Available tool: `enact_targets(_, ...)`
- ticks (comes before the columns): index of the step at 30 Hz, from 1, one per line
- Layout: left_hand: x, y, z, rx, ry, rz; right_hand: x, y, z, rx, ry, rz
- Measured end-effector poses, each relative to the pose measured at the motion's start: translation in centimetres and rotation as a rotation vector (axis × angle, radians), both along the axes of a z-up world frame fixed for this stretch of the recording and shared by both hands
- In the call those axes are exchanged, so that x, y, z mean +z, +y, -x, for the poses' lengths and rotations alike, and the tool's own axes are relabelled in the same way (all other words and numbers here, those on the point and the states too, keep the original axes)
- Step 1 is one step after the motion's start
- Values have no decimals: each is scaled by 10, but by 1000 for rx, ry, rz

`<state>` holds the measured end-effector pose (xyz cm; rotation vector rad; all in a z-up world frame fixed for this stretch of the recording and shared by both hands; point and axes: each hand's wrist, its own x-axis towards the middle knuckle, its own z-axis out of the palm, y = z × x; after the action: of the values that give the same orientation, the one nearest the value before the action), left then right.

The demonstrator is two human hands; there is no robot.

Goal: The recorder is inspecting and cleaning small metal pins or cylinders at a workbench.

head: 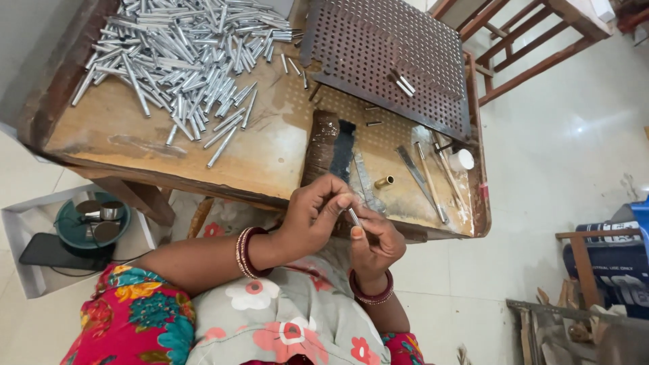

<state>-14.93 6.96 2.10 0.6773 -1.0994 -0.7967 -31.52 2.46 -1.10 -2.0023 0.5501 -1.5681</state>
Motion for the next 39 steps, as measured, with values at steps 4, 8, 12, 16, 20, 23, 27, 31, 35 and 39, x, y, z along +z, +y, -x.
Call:
enact_targets(4,-4,0,4,-53,46,-30,-1,3,1,62,-57,-57)
enact_targets(8,-11,0,8,-114,155,-56,-3,6,4,78,-64,-65)
enact_targets(12,-14,-1,10,-153,191,-48,-6,7,6,70,-83,-74)
enact_targets(16,-5,-2,7,-234,274,-73,1,4,-3,-5,-68,-9)
enact_targets(20,-16,-12,8,-136,68,-13,16,-2,0,-188,192,313)
enact_targets(23,-27,-16,12,-281,192,-149,17,2,8,-123,268,336)
enact_targets(27,-34,-16,15,-356,139,-54,-10,6,16,-28,24,68)
enact_targets(31,-39,-14,19,-434,111,-48,-21,12,22,58,-200,-167)
enact_targets(35,-27,-5,8,-241,-159,-68,-16,13,34,-60,-159,-197)
enact_targets(39,-31,-3,0,-105,-644,28,-26,11,58,-326,-35,-98)
